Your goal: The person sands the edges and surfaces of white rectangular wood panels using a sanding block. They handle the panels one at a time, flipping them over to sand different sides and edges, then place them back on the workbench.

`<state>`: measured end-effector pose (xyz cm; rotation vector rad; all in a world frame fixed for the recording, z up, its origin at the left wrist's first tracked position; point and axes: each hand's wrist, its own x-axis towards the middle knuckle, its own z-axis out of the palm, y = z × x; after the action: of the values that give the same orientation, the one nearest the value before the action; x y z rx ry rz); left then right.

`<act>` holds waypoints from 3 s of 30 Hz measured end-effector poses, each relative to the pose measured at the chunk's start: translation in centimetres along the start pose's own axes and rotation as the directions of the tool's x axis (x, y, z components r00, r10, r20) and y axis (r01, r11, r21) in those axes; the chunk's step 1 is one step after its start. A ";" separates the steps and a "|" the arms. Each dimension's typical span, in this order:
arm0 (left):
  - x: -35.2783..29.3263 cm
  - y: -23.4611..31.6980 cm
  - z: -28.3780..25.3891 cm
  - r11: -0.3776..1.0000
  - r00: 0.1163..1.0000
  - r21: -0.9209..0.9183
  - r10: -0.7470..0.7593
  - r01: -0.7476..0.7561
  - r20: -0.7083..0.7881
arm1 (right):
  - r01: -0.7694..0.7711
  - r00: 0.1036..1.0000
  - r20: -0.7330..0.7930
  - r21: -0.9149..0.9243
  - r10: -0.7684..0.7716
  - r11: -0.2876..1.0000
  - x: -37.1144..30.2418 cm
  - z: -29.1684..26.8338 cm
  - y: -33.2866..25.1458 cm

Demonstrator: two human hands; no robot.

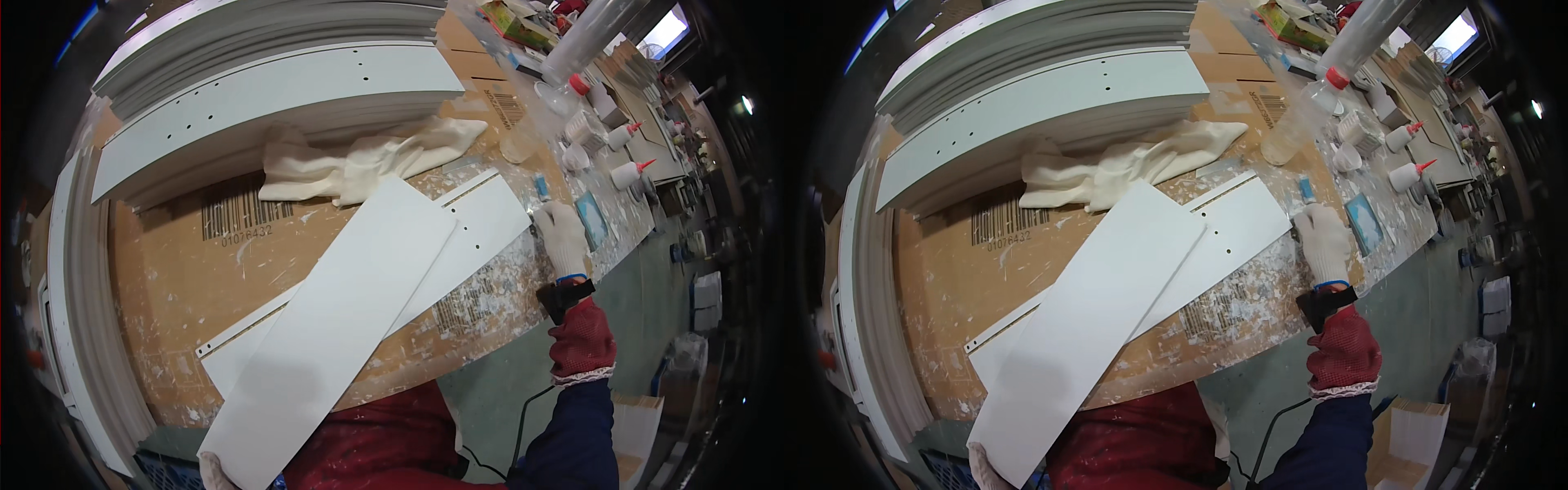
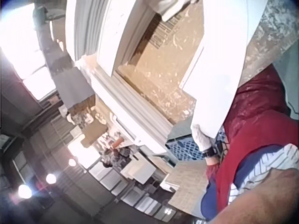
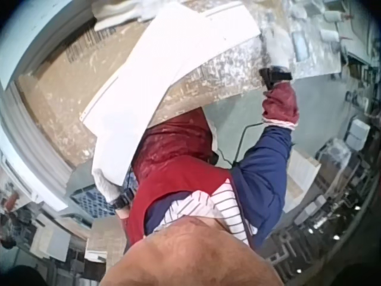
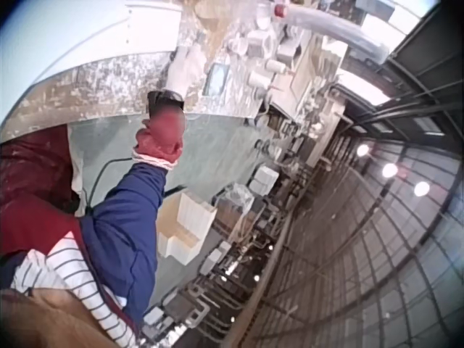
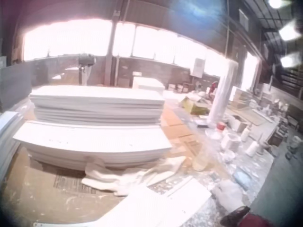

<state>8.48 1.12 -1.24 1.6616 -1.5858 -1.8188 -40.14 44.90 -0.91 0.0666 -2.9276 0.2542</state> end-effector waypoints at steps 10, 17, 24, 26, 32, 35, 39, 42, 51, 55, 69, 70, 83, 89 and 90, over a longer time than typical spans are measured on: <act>-1.3 -0.4 -0.1 0.934 0.961 -0.260 -0.202 0.247 0.188 | 0.022 0.989 0.146 0.007 -0.023 1.000 0.4 -0.1 0.4; 0.1 -3.1 -2.5 0.969 0.973 -0.123 -0.201 0.214 0.112 | 0.004 0.979 0.202 -0.085 0.014 0.996 1.1 0.2 -0.8; 0.5 -2.2 -1.8 0.978 0.986 -0.156 -0.121 0.139 0.119 | -0.088 0.973 0.226 0.182 0.045 0.979 1.9 0.2 0.6; 1.0 -2.4 -2.4 0.979 0.988 -0.148 -0.125 0.137 0.090 | -0.026 0.975 0.220 0.012 0.023 1.000 2.9 0.1 0.2; 0.7 -1.3 -1.9 0.986 0.993 -0.133 -0.096 0.103 0.062 | -0.079 0.955 0.285 -0.029 0.084 0.996 3.0 0.1 -0.2; 0.9 -1.7 -2.4 0.989 0.993 -0.115 -0.084 0.093 0.080 | -0.095 0.957 0.271 -0.047 0.104 0.994 3.3 0.2 -1.0; 1.0 -1.9 -2.1 0.972 0.989 -0.207 -0.084 0.109 0.124 | -0.286 0.902 0.365 0.108 0.229 0.952 3.7 0.8 -0.1; 0.4 -1.1 -1.4 0.977 0.992 -0.194 -0.066 0.087 0.109 | -0.278 0.899 0.348 -0.013 0.265 0.961 3.8 0.9 -0.3; 0.0 -0.9 -2.8 0.997 0.998 -0.056 -0.049 0.051 0.039 | -0.095 0.978 0.159 -0.240 0.136 0.966 3.5 2.5 0.1; -0.1 -1.2 -3.1 0.996 0.996 -0.071 -0.052 0.057 0.067 | 0.017 0.969 0.240 -0.305 0.060 0.952 4.5 3.3 1.4; -0.2 -0.7 -2.8 0.993 0.996 -0.098 -0.063 0.070 0.067 | 0.059 0.993 0.068 0.438 -0.099 0.897 -4.5 -2.9 -11.7; -0.1 -1.2 -3.2 0.994 0.996 -0.082 -0.068 0.072 0.055 | 0.139 0.968 0.108 0.519 -0.226 0.843 -6.3 -3.1 -14.0; 0.4 -1.3 -3.0 0.996 0.999 -0.078 -0.034 0.036 0.023 | 0.381 0.853 0.252 0.299 -0.457 0.875 -8.4 -0.2 -17.7; 0.0 0.0 -1.5 0.967 0.997 -0.248 -0.049 0.060 0.053 | 0.119 0.958 0.222 0.265 -0.181 0.957 -4.2 -0.2 -13.4; -0.2 -0.4 -1.4 0.979 0.999 -0.198 -0.044 0.048 0.027 | 0.063 0.949 0.267 0.356 -0.166 0.932 -4.6 -1.0 -13.8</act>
<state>9.84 0.65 -1.18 1.6049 -1.3333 -1.9532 -34.62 31.59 1.37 0.3586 -3.1157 0.7994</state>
